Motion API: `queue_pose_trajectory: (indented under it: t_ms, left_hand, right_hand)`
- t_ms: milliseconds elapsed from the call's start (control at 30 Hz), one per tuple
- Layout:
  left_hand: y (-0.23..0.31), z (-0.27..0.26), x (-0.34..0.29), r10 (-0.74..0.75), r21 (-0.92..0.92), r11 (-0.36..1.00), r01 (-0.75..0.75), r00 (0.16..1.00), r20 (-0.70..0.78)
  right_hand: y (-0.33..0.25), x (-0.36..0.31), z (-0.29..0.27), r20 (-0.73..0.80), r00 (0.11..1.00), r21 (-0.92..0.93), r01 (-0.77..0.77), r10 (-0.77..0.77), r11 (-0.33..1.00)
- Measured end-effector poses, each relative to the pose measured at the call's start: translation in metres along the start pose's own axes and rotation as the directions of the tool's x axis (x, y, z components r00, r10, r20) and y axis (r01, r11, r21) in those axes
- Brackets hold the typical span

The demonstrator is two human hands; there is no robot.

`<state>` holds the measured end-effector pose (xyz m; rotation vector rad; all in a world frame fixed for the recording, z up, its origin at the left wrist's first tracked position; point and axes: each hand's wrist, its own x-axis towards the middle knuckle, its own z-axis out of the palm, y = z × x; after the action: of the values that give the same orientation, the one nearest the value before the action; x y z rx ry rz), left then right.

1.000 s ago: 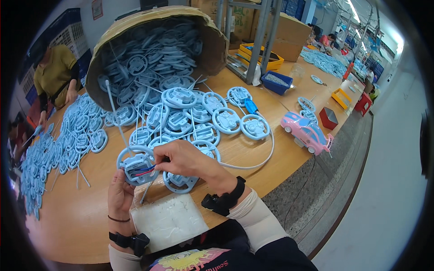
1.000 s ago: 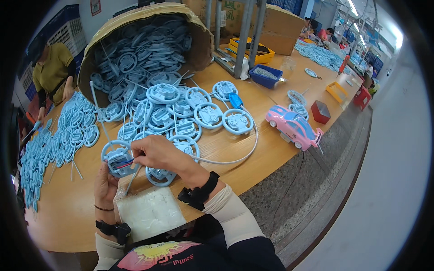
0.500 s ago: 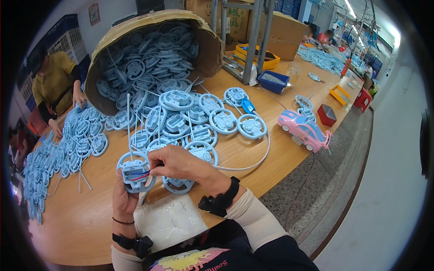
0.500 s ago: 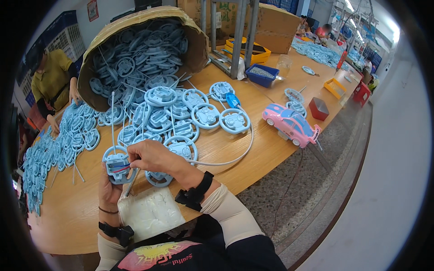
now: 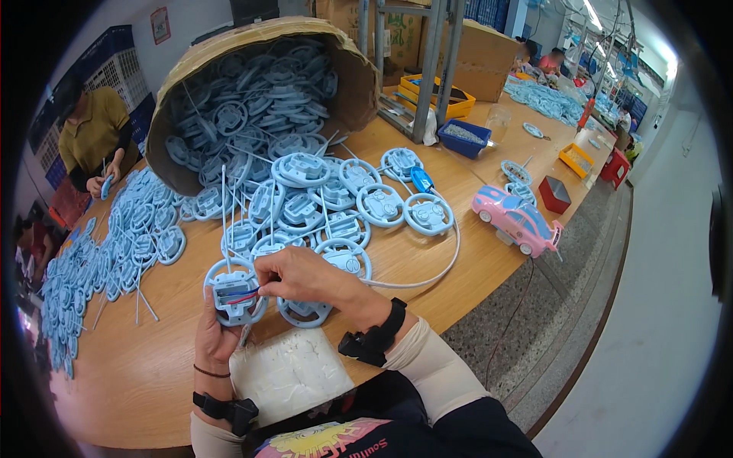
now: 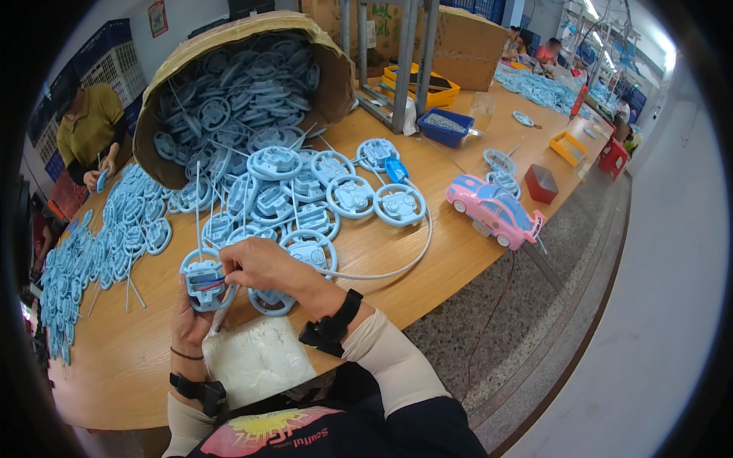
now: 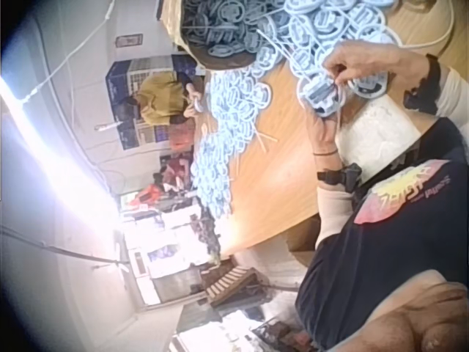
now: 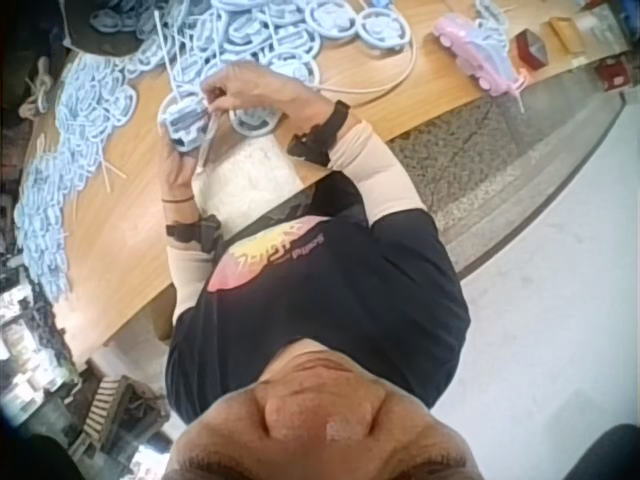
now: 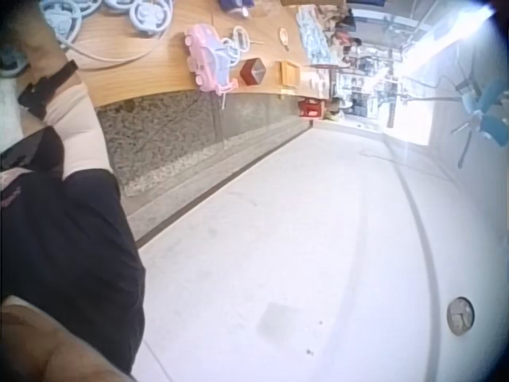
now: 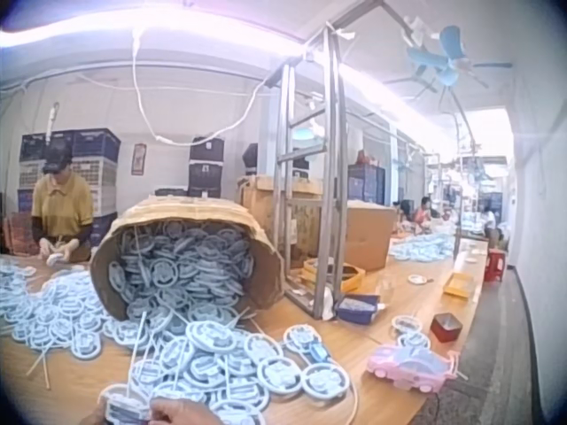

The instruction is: The person repeatedly picks up light blue plastic circular components from a large cardboard box and inserts a small red and blue rectangular piece into the center of each component. The person handles the items one at a time, placing the assembled units onto a wooden table. A coworker is visible in the background performing a similar task.

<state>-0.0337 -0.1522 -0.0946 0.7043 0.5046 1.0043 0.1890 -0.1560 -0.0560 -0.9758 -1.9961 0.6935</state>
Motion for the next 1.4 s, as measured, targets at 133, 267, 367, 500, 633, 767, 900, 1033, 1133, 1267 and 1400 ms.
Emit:
queue_pose_trajectory:
  t_ms: [133,267,367,500,633,767,900,1033,1133,1267,1400]
  left_hand:
    - [-0.001,0.003,0.0,0.003,-0.032,0.999,-0.005,0.999,-0.035]
    - [0.001,-0.003,0.0,-0.004,0.043,0.999,0.006,0.999,-0.039]
    - [0.001,0.007,-0.002,0.018,0.031,0.999,-0.018,1.0,-0.004]
    - [-0.005,-0.003,0.005,0.029,-0.038,0.999,-0.028,0.999,0.037]
    - [-0.005,0.006,0.003,0.04,-0.09,0.995,-0.038,0.999,0.013]
    - [-0.003,0.003,-0.001,0.056,-0.105,0.993,-0.055,0.998,0.01]
    - [-0.007,0.007,0.003,0.063,-0.089,0.994,-0.058,0.996,0.057]
    - [-0.006,-0.004,0.003,0.086,-0.059,0.995,-0.079,0.988,0.128]
    - [-0.008,0.003,0.001,0.11,-0.009,0.994,-0.109,0.991,0.082]
    - [-0.002,0.0,-0.004,0.127,0.093,0.987,-0.13,0.991,0.035]
    - [0.022,-0.026,-0.012,0.08,0.16,0.983,-0.089,0.995,0.066]
  right_hand:
    - [-0.005,-0.001,-0.003,0.006,1.0,0.015,-0.018,0.017,1.0]
    - [0.003,0.0,0.002,-0.009,1.0,-0.036,-0.006,0.005,0.999]
    - [0.008,0.004,0.005,0.009,1.0,-0.038,-0.016,0.017,0.999]
    - [0.015,0.004,0.007,0.057,0.997,0.019,-0.057,0.056,0.998]
    - [0.002,0.001,0.002,0.064,0.991,0.052,-0.122,0.119,0.991]
    - [0.002,0.006,0.006,0.09,0.985,0.145,-0.16,0.148,0.976]
    - [0.003,0.001,-0.002,0.088,0.988,0.174,-0.144,0.131,0.974]
    - [0.004,0.002,-0.001,0.057,0.998,0.033,-0.011,0.009,0.999]
    - [-0.001,0.001,-0.003,0.054,0.999,0.051,-0.002,-0.001,0.999]
    - [0.005,0.001,0.006,0.015,1.0,0.107,0.006,-0.008,0.994]
    - [0.006,0.003,0.008,-0.022,1.0,0.114,0.021,-0.019,0.993]
